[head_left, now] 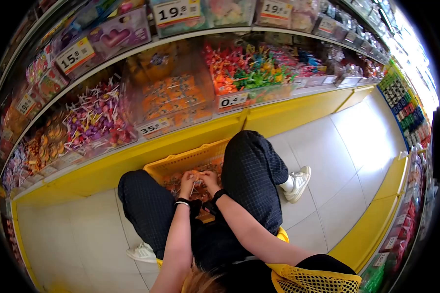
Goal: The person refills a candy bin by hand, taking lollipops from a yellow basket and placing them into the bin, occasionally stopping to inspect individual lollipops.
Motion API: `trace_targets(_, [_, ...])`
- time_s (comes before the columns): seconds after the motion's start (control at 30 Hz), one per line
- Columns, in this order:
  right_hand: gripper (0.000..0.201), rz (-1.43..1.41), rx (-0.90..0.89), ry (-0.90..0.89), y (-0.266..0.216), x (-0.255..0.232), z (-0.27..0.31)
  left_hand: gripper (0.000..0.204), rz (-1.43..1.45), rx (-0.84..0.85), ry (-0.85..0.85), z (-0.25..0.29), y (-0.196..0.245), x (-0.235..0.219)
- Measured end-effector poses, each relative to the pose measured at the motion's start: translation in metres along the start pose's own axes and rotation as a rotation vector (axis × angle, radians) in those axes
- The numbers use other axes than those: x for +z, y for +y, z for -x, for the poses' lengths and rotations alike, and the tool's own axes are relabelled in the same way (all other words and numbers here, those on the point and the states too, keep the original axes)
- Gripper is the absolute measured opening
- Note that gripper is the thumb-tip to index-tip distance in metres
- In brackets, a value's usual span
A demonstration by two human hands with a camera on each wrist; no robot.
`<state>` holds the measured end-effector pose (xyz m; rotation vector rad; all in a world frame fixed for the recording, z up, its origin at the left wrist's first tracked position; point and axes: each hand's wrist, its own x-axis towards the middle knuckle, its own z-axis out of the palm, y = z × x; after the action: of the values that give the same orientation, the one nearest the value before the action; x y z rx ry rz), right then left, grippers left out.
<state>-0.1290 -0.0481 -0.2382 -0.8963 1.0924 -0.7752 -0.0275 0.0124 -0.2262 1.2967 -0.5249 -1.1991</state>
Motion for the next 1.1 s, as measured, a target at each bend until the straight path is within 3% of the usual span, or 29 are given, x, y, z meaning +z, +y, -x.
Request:
trace_targets(0.03, [0.012,-0.020,0.021,0.008,-0.003,0.001,0.001,0.012,-0.004,0.036,-0.011,-0.007,-0.007,-0.001])
trace_targets(0.1, [0.017,0.089,-0.081,0.010,0.017,-0.001,-0.015,0.012,-0.078,-0.043,-0.014,0.007,0.015,0.014])
trace_targets(0.17, [0.022,0.257,-0.109,0.052,0.004,-0.003,-0.006,0.012,-0.108,-0.112,-0.083,0.014,0.027,0.020])
trace_targets(0.33, [0.029,0.348,0.008,0.013,-0.014,-0.004,0.005,0.020,-0.272,0.109,-0.150,0.015,0.025,0.018])
trace_targets(0.4, [0.032,0.272,-0.124,0.008,-0.014,-0.004,0.008,0.020,-0.274,0.065,-0.163,0.020,0.027,0.014])
trace_targets(0.67, [0.034,0.313,-0.133,-0.109,-0.025,-0.012,0.023,0.024,-0.455,0.097,-0.064,0.047,0.051,0.027])
trace_targets(0.73, [0.035,0.315,-0.208,-0.125,-0.035,-0.017,0.041,0.023,-0.443,0.076,-0.065,0.054,0.051,0.031])
trace_targets(0.77, [0.034,0.361,-0.158,-0.178,-0.041,-0.022,0.040,0.023,-0.459,0.027,-0.055,0.065,0.061,0.038])
trace_targets(0.9, [0.034,0.241,-0.169,-0.116,-0.051,-0.030,0.057,0.020,-0.417,0.100,-0.096,0.080,0.059,0.045])
trace_targets(0.97, [0.032,0.290,-0.104,-0.211,-0.072,-0.038,0.074,0.019,-0.380,0.058,-0.117,0.084,0.056,0.040])
trace_targets(1.03, [0.032,0.253,-0.095,-0.193,-0.071,-0.041,0.081,0.018,-0.346,0.013,-0.131,0.084,0.049,0.030])
trace_targets(1.1, [0.031,0.459,-0.192,-0.355,-0.069,-0.047,0.074,0.018,-0.237,0.005,-0.191,0.082,0.040,0.022])
